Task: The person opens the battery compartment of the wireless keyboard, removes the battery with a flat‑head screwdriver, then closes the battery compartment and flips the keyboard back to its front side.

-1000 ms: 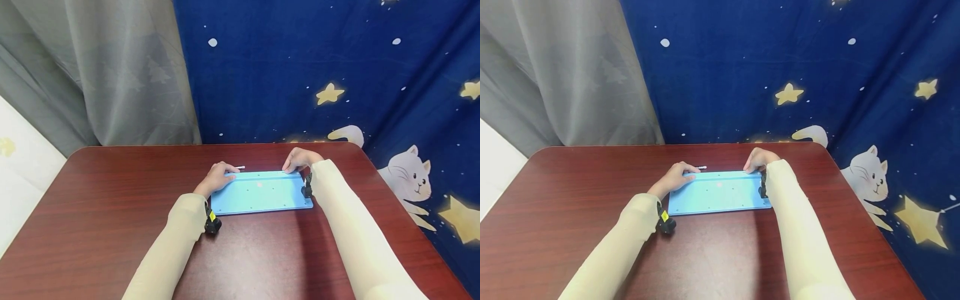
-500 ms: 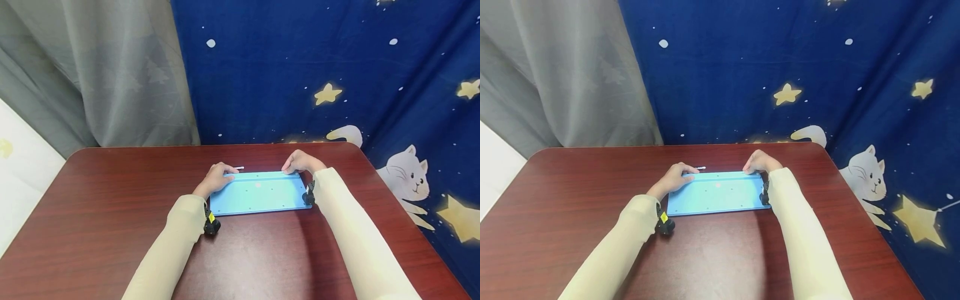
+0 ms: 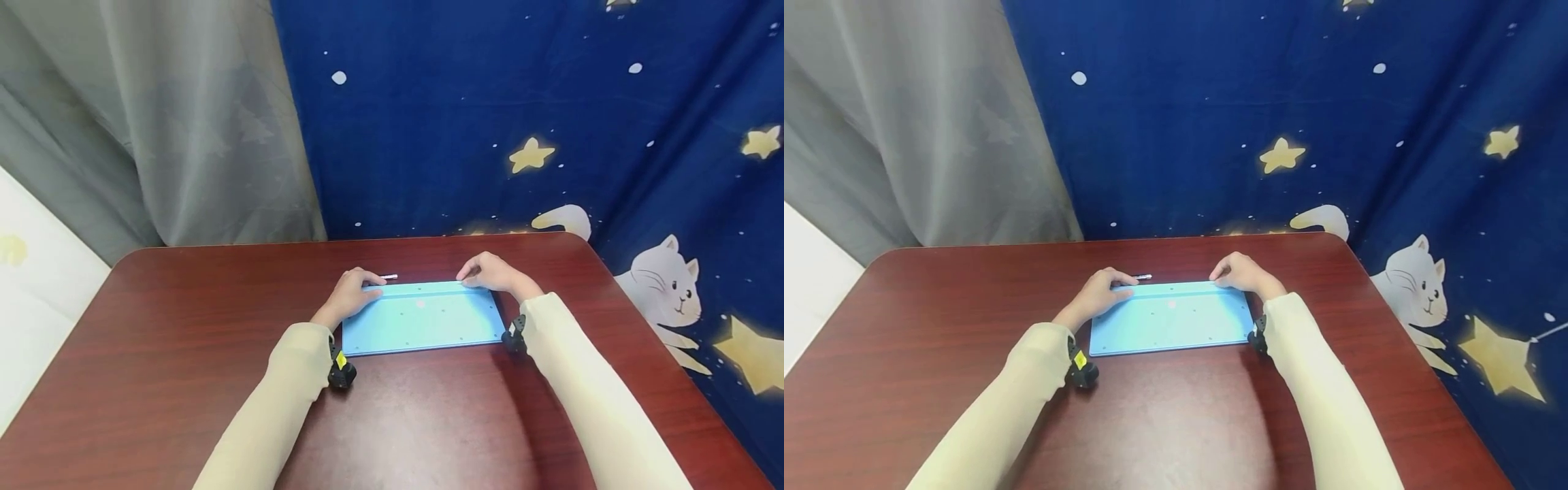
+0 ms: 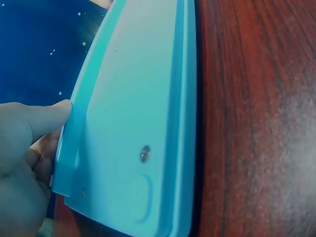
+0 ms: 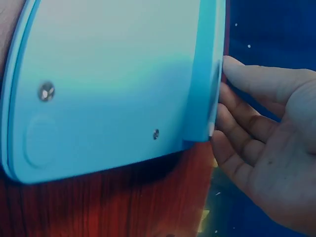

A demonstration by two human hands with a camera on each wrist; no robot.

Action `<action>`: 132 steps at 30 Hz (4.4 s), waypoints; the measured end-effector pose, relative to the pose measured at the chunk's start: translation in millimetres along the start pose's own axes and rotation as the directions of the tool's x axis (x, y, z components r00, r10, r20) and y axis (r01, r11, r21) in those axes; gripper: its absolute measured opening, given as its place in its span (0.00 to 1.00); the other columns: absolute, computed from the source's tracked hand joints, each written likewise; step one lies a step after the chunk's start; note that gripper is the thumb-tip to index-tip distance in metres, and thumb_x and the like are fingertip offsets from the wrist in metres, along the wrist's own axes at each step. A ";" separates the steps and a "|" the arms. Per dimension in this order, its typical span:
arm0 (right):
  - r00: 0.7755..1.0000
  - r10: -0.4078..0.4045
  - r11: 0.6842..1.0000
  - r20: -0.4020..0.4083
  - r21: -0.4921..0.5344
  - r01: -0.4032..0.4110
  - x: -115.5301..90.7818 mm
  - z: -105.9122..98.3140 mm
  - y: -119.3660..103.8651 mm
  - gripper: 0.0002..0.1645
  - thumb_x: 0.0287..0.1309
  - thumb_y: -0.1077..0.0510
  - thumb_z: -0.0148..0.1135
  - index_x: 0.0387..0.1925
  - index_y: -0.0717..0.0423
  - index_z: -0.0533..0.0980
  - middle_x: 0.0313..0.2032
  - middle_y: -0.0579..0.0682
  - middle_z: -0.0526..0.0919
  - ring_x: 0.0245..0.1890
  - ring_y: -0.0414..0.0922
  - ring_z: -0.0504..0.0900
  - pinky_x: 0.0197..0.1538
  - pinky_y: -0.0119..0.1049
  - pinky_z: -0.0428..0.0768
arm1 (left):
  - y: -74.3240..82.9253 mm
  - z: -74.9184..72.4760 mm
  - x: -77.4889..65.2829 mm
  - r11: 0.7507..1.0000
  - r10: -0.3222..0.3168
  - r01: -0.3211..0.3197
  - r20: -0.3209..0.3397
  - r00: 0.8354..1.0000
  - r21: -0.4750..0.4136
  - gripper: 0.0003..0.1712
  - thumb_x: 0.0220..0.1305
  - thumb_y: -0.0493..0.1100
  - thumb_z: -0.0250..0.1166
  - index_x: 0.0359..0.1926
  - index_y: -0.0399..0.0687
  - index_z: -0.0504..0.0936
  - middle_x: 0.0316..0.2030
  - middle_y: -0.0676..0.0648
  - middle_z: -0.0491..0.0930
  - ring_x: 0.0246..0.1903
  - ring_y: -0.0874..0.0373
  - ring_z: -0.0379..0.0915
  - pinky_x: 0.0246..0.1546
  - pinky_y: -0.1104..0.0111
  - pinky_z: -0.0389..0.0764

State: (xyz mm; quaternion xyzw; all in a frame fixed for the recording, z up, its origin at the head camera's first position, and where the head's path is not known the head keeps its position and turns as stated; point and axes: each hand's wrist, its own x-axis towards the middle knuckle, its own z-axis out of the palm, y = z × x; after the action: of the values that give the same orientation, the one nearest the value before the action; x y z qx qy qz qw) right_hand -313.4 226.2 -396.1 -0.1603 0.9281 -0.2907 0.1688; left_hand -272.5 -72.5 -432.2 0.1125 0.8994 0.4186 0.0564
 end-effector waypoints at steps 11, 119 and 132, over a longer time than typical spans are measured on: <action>0.995 -0.098 0.995 0.009 -0.029 0.098 -24.1 -2.8 -3.7 0.19 0.58 0.60 0.58 0.49 0.66 0.75 0.48 0.60 0.78 0.50 0.57 0.74 0.51 0.50 0.72 | -0.8 -12.9 -11.5 1.000 0.001 -0.001 -0.007 1.000 0.001 0.15 0.58 0.37 0.63 0.48 0.42 0.80 0.44 0.42 0.71 0.43 0.50 0.67 0.45 0.61 0.72; 0.933 0.319 0.835 -0.164 0.514 -0.196 -71.7 37.3 15.5 0.39 0.46 0.67 0.66 0.62 0.67 0.62 0.58 0.69 0.64 0.58 0.59 0.62 0.60 0.51 0.61 | -15.7 5.4 -69.3 0.825 -0.291 0.096 -0.273 0.917 -0.557 0.23 0.54 0.33 0.66 0.53 0.38 0.75 0.49 0.37 0.72 0.48 0.46 0.73 0.41 0.65 0.76; 0.940 0.295 0.845 -0.173 0.506 -0.172 -74.4 31.8 12.4 0.39 0.46 0.64 0.67 0.62 0.64 0.64 0.57 0.66 0.67 0.55 0.59 0.67 0.58 0.50 0.63 | -11.2 -5.5 -73.7 0.737 -0.255 0.041 -0.221 0.941 -0.674 0.26 0.54 0.30 0.65 0.57 0.38 0.73 0.51 0.38 0.74 0.47 0.51 0.74 0.37 0.74 0.76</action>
State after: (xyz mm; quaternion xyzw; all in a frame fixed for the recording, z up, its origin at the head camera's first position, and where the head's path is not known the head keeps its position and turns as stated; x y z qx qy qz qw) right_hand -236.7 249.9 -411.7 0.0388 0.8518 -0.5079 0.1226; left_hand -204.0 -102.0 -436.6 -0.0522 0.6969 0.7152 -0.0106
